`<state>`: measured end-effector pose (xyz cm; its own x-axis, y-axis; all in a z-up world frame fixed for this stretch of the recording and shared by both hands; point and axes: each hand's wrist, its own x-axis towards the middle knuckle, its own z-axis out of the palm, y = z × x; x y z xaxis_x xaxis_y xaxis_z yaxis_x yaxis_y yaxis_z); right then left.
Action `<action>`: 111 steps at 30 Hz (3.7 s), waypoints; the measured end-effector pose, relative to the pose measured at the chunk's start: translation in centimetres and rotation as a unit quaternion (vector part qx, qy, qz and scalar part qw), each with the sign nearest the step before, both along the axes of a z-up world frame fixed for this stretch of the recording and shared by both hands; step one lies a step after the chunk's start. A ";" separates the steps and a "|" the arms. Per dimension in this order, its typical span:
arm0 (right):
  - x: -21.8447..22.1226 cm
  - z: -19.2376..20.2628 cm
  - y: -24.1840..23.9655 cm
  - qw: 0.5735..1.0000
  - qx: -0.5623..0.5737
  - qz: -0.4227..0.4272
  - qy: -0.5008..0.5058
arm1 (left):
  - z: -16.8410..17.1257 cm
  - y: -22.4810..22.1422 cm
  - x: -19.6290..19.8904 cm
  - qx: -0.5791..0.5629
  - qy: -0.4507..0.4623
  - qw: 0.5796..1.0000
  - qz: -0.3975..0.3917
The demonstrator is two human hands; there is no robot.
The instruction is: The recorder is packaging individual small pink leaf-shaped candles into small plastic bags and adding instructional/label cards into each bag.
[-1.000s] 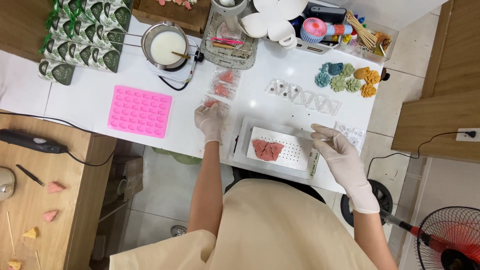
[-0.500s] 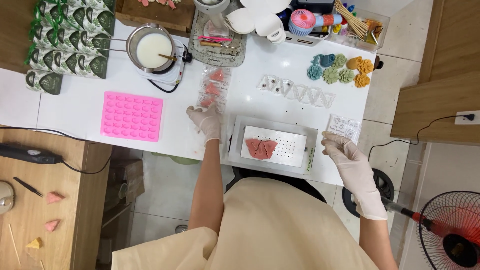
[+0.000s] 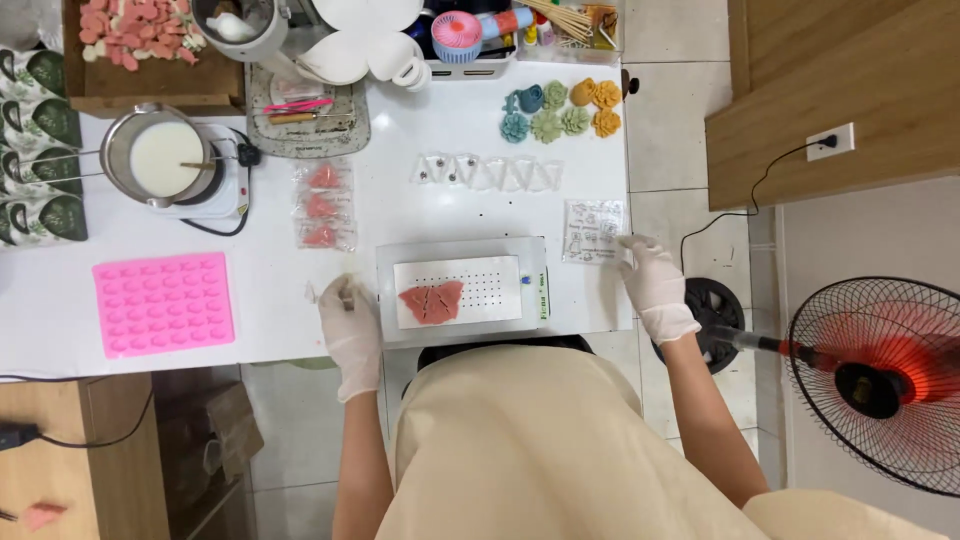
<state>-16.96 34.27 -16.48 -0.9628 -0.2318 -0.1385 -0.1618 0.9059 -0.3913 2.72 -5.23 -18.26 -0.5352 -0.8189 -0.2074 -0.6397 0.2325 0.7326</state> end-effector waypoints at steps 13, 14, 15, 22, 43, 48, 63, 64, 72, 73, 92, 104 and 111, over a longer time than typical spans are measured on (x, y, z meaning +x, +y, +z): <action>-1.6 -13.1 1.6 0.984 0.030 0.172 -0.030 | 3.4 1.5 4.2 0.022 0.038 0.991 0.130; -1.7 -13.5 1.8 0.986 -0.010 0.166 -0.031 | 3.9 1.6 4.2 0.022 0.042 0.990 0.133; -1.7 -13.9 2.0 0.985 -0.050 0.160 -0.031 | 4.3 1.7 4.0 0.023 0.046 0.989 0.136; -2.5 -9.2 0.4 0.973 -0.146 0.002 -0.182 | 7.0 3.0 2.3 0.046 0.062 0.992 0.096; 1.3 15.2 -12.4 0.791 -0.497 -0.151 -0.322 | 12.7 13.5 -6.2 0.519 0.305 0.795 -0.079; 5.4 17.0 -13.2 0.932 -0.319 0.163 0.063 | 15.5 15.2 -4.5 0.481 0.317 0.817 0.023; 6.5 10.4 -6.4 0.720 -0.502 -0.231 -0.420 | 11.2 17.8 -2.3 0.547 0.326 0.767 -0.080; 6.7 9.6 -5.6 0.720 -0.501 -0.234 -0.419 | 11.6 17.6 -2.3 0.549 0.324 0.766 -0.081; 6.7 12.6 -8.3 0.791 -0.496 -0.220 -0.281 | 12.1 14.4 -2.5 0.489 0.302 0.818 -0.015; 7.1 13.4 -9.6 0.791 -0.499 -0.222 -0.277 | 13.0 13.9 -2.5 0.489 0.302 0.818 -0.019; 13.5 22.0 -18.1 0.933 -0.306 0.154 0.106 | 17.2 9.1 0.3 -0.172 0.242 0.932 -0.206; 13.3 21.7 -20.0 0.852 -0.139 0.416 0.285 | 15.6 9.0 -2.3 0.443 0.530 0.723 0.005; 12.7 20.1 -20.0 0.904 -0.164 0.276 0.283 | 18.3 7.8 -3.6 0.278 0.434 0.856 -0.036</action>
<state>-4.23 14.29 3.61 -0.5829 -0.6380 0.5032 -0.8122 0.4758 -0.3375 -0.83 2.56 -0.01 -0.7302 -0.6812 -0.0528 0.2034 -0.2905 0.9350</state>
